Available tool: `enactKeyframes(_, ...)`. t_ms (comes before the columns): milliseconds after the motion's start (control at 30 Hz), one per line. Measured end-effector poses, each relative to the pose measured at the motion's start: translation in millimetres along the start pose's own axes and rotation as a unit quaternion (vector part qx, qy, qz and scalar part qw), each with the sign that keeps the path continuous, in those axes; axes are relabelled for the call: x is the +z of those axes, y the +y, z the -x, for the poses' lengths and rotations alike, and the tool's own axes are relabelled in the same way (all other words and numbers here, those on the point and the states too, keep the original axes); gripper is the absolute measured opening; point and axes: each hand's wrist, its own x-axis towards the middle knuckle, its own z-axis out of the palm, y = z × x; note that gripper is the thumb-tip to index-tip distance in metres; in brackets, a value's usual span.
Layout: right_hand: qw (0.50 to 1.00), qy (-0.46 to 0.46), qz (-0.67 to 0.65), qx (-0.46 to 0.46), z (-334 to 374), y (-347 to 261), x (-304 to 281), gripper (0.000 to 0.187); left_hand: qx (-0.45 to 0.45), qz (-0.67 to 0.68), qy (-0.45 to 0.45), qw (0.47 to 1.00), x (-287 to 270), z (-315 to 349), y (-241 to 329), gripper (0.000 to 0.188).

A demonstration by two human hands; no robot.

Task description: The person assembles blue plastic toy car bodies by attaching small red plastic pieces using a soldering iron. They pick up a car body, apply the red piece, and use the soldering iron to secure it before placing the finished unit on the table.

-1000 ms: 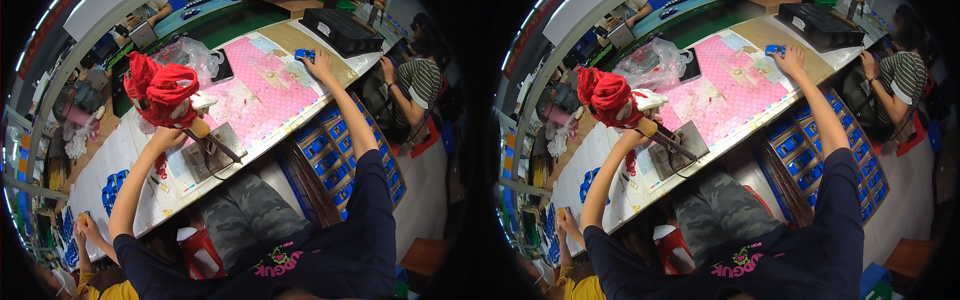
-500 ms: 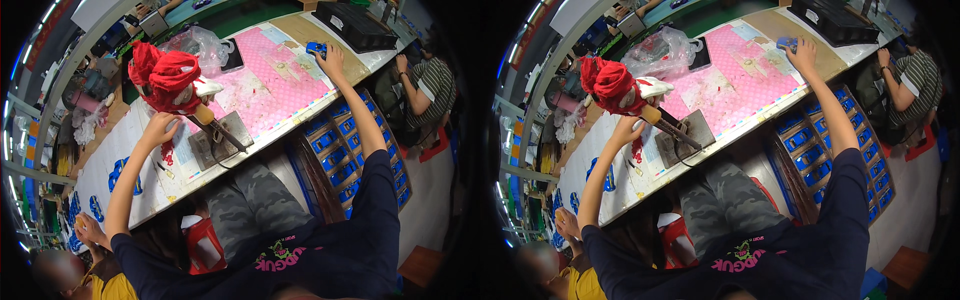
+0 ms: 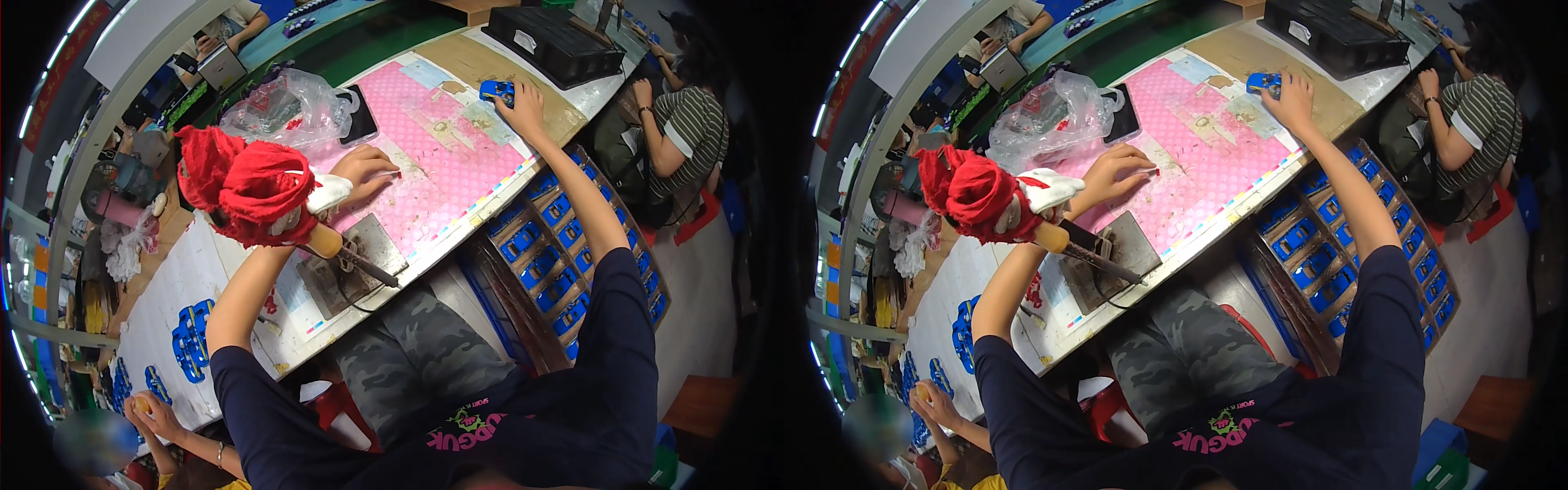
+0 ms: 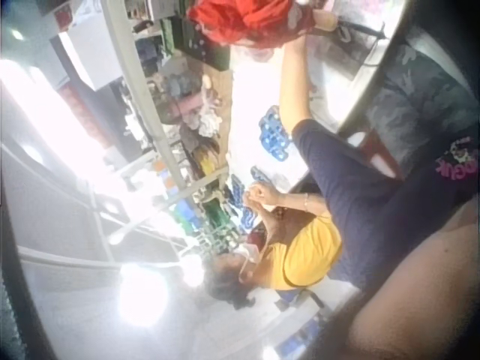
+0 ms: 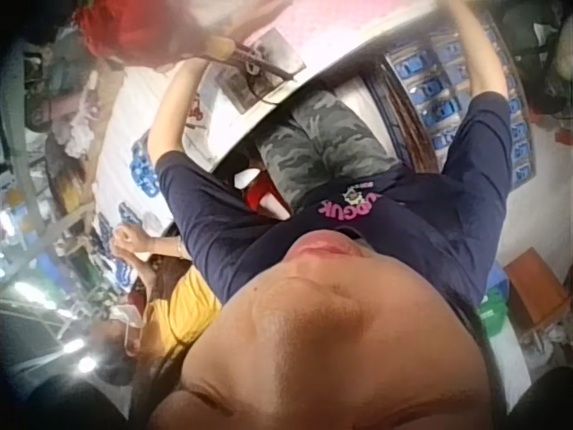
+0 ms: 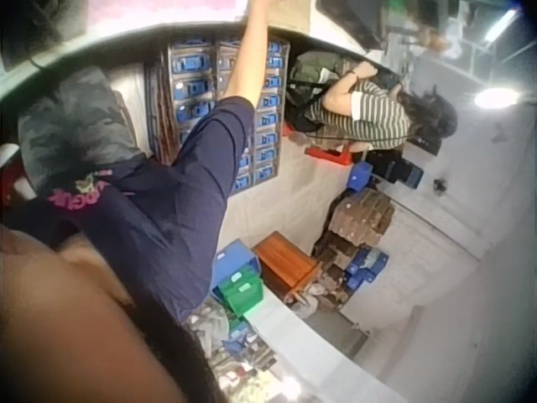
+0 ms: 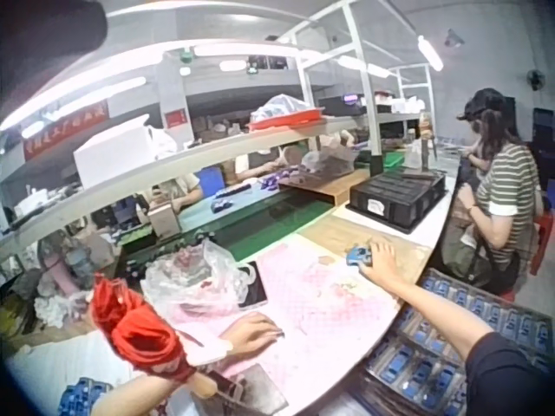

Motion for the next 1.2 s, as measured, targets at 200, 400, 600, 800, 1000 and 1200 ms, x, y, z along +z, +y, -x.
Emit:
enactKeyframes(200, 1.000, -0.005, 0.010, 0.002, -1.6, -1.3, -0.6, 0.054, 0.008, -0.016, -0.002, 1.000, 12.0, -6.2, -2.1, 0.013)
enactKeyframes(400, 1.000, -0.005, 0.000, -0.005, -0.1, -5.1, -6.1, 0.056, -0.096, -0.003, 0.096, 0.991, 5.3, 6.8, -0.7, 0.009)
enactKeyframes(600, 0.999, 0.010, -0.033, -0.022, -1.4, -6.7, 1.9, 0.062, -0.259, -0.040, 0.362, 0.894, -40.0, 104.3, 3.9, 0.020)
enactKeyframes(800, 0.996, 0.035, -0.082, -0.004, 6.1, -1.9, -16.8, 0.061, -0.321, 0.017, 0.561, 0.763, -84.5, 176.5, 56.0, 0.018)
enactKeyframes(1000, 0.936, 0.151, -0.310, 0.071, 63.4, -55.4, -125.9, 0.052, -0.285, 0.069, 0.690, 0.662, -66.1, 189.6, 190.0, 0.013)
enactKeyframes(1200, 0.480, -0.067, -0.792, 0.372, 184.3, -145.3, -261.5, 0.060, -0.279, 0.329, 0.603, 0.671, 7.4, 116.5, 293.4, 0.020)
